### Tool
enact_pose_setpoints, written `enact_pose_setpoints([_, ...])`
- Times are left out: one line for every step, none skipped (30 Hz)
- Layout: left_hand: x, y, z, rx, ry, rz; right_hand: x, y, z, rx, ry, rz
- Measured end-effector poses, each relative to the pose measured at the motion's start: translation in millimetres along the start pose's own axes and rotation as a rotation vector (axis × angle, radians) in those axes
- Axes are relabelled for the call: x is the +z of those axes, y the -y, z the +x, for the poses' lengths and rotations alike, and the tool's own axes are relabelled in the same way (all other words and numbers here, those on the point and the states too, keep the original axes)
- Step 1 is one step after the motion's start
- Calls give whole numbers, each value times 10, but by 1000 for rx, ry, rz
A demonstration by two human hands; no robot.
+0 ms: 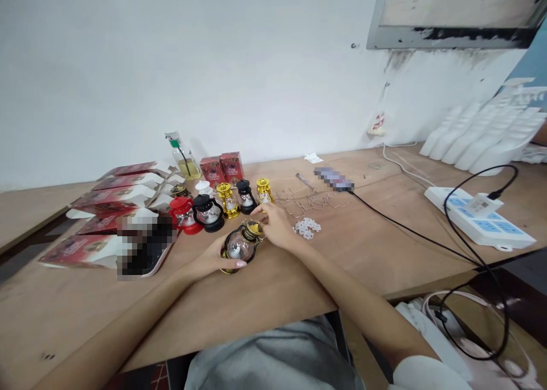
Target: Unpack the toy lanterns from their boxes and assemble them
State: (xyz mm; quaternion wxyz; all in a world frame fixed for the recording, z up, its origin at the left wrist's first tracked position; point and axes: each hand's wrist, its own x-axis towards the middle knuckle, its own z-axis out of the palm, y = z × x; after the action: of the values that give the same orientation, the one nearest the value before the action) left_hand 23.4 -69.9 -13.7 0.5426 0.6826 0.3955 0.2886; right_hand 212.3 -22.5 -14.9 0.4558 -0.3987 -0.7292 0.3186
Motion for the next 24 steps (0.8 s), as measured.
enact_pose_setpoints([-10,-3,-4,-2,14,1,-30,-2,13,-6,-44,-65])
enact_pose_setpoints([-19,-6,-7,-5,25,3,-58,-9,28,-11,-82,-115])
enact_pose_setpoints([-26,-10,-10,-11,33,7,-84,-21,43,-19,-116,-160])
enact_pose_setpoints([-30,-14,-12,-18,37,8,-108,-34,56,-28,-145,-204])
enact_pose_setpoints([-31,-17,-12,-28,34,4,-129,-47,66,-37,-166,-242])
enact_pose_setpoints([-27,-18,-12,-40,22,-8,-146,-58,72,-43,-181,-272])
enact_pose_setpoints([-20,-16,-10,-51,-1,-25,-159,-63,73,-45,-194,-289])
enact_pose_setpoints([-10,-11,-7,-59,-32,-44,-167,-62,70,-49,-209,-288])
enact_pose_setpoints([2,-3,-3,-62,-63,-65,-170,-53,61,-57,-220,-268])
enact_pose_setpoints([15,7,2,-63,-91,-82,-167,-37,47,-72,-229,-236])
enact_pose_setpoints([26,19,7,-61,-116,-96,-158,-15,30,-96,-237,-199])
enact_pose_setpoints([36,30,13,-56,-140,-107,-144,12,8,-127,-242,-163])
enact_pose_setpoints([44,41,18,-53,-161,-117,-125,40,-16,-162,-241,-131])
enact_pose_setpoints([49,49,22,-56,-177,-127,-102,67,-42,-199,-233,-107])
enact_pose_setpoints([53,55,25,-60,-190,-138,-76,90,-69,-237,-215,-93])
enact_pose_setpoints([56,59,28,-61,-202,-149,-47,108,-96,-280,-190,-89])
enact_pose_setpoints([59,60,29,-58,-213,-158,-17,121,-122,-325,-156,-93])
enact_pose_setpoints([61,59,30,-51,-221,-166,12,127,-145,-370,-116,-107])
enact_pose_setpoints([64,58,30,-38,-228,-173,40,128,-166,-407,-77,-126])
enact_pose_setpoints([67,56,29,-22,-234,-179,66,125,-185,-433,-46,-147])
enact_pose_setpoints([71,54,28,-10,-236,-181,88,120,-200,-448,-26,-168])
enact_pose_setpoints([73,53,27,-4,-233,-183,106,114,-212,-452,-14,-182])
enact_pose_setpoints([75,51,27,-2,-230,-182,120,108,-221,-446,-9,-192])
enact_pose_setpoints([76,51,26,0,-231,-175,130,102,-227,-436,-6,-195])
